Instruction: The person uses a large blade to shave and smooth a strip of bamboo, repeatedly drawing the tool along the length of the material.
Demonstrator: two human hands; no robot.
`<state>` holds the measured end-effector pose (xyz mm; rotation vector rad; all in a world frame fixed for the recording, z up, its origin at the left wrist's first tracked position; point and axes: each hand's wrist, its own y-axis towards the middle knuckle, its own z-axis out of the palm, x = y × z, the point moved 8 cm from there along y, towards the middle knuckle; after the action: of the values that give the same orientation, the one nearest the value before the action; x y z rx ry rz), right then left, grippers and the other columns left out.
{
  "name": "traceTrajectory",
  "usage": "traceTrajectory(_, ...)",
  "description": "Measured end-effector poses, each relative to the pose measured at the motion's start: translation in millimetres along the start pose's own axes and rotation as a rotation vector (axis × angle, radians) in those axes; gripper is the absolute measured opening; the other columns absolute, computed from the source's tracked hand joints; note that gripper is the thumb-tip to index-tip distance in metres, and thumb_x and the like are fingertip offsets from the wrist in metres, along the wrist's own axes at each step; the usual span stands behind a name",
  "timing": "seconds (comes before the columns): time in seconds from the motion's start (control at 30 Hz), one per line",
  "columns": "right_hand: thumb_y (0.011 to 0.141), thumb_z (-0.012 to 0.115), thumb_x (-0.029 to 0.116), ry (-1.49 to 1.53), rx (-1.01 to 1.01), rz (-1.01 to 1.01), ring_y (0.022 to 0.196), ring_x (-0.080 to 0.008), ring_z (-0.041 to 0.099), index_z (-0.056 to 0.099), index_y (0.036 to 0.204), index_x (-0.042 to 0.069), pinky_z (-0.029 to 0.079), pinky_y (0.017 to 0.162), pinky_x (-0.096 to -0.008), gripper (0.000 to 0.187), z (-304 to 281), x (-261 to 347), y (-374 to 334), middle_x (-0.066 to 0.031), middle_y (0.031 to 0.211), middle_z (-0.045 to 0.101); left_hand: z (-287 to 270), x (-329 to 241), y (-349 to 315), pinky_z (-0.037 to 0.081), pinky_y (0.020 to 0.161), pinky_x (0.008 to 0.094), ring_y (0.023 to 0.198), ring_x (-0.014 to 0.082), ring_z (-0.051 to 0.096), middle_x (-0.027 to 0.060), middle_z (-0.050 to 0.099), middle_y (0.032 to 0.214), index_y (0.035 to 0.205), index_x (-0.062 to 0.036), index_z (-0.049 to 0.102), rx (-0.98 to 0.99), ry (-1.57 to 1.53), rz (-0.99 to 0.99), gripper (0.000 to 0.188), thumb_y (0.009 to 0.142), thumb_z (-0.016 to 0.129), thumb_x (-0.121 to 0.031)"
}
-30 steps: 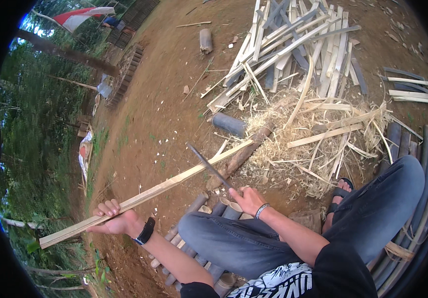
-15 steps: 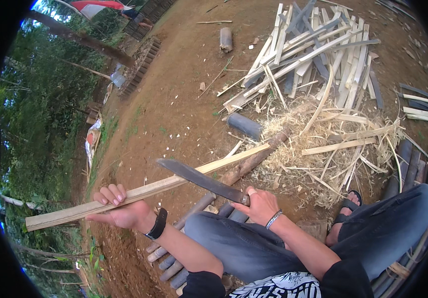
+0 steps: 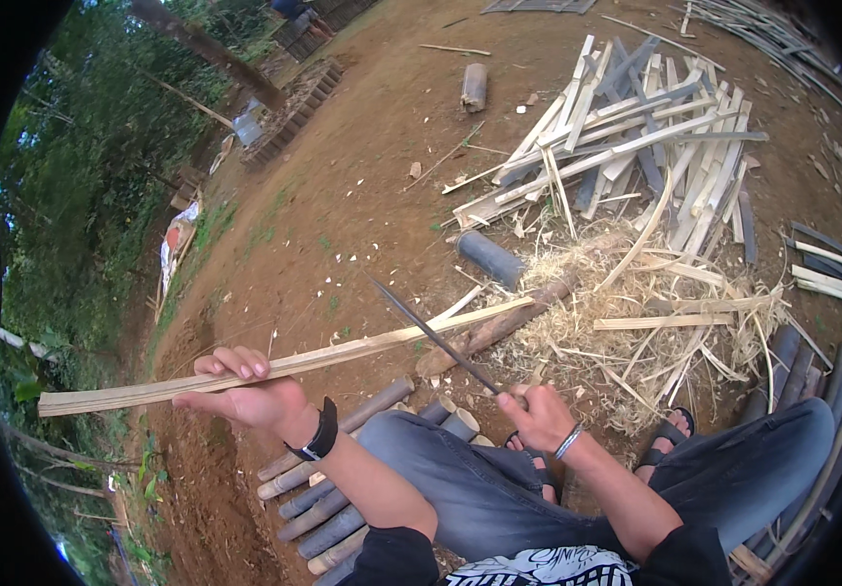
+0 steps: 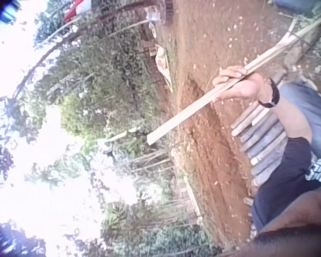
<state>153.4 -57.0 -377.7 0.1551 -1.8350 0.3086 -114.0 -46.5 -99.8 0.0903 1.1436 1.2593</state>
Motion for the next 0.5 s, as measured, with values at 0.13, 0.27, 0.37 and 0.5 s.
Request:
traceTrajectory(0.13, 0.092, 0.042, 0.053, 0.338, 0.110, 0.076, 0.044, -0.0196, 0.053, 0.058, 0.062, -0.002, 0.044, 0.049, -0.0362, 0.064, 57.4, 17.4, 6.6, -0.0087, 0.046, 0.051, -1.1, -5.5, -6.1, 0.028, 0.030, 0.0170, 0.033, 0.0072, 0.032, -0.0008, 0.031, 0.044, 0.073, -0.0134, 0.035, -0.129, 0.160, 0.112, 0.055, 0.093, 0.024, -0.064)
traceTrajectory(0.27, 0.092, 0.037, 0.059, 0.269, 0.097, 0.183, 0.047, -0.0197, 0.055, 0.058, 0.059, -0.002, 0.045, 0.053, -0.0347, 0.073, 64.1, -21.5, 18.7, -0.0090, 0.046, 0.052, -4.7, -5.6, -4.7, 0.026, 0.027, 0.0169, 0.030, 0.0076, 0.030, -0.0014, 0.029, 0.044, 0.071, -0.0136, 0.034, -0.197, 0.217, 0.161, 0.056, 0.093, 0.024, -0.064)
traceTrajectory(0.37, 0.092, 0.034, 0.061, 0.203, -0.008, 0.289, 0.043, -0.0185, 0.052, 0.060, 0.060, -0.001, 0.043, 0.049, -0.0342, 0.075, 47.3, -70.4, 31.0, -0.0068, 0.044, 0.049, -4.5, -6.5, -5.6, 0.027, 0.027, 0.0169, 0.030, 0.0081, 0.032, -0.0012, 0.029, 0.044, 0.069, -0.0133, 0.034, -0.201, 0.212, 0.168, 0.056, 0.093, 0.025, -0.063)
traceTrajectory(0.5, 0.093, 0.033, 0.060, 0.312, 0.028, 0.363, 0.044, -0.0163, 0.050, 0.060, 0.063, -0.001, 0.042, 0.048, -0.0313, 0.073, 56.1, -54.4, 31.3, -0.0050, 0.045, 0.048, 0.4, -10.8, -9.2, 0.025, 0.027, 0.0170, 0.031, 0.0083, 0.030, -0.0006, 0.028, 0.044, 0.069, -0.0131, 0.033, -0.243, 0.235, 0.182, 0.056, 0.094, 0.027, -0.062)
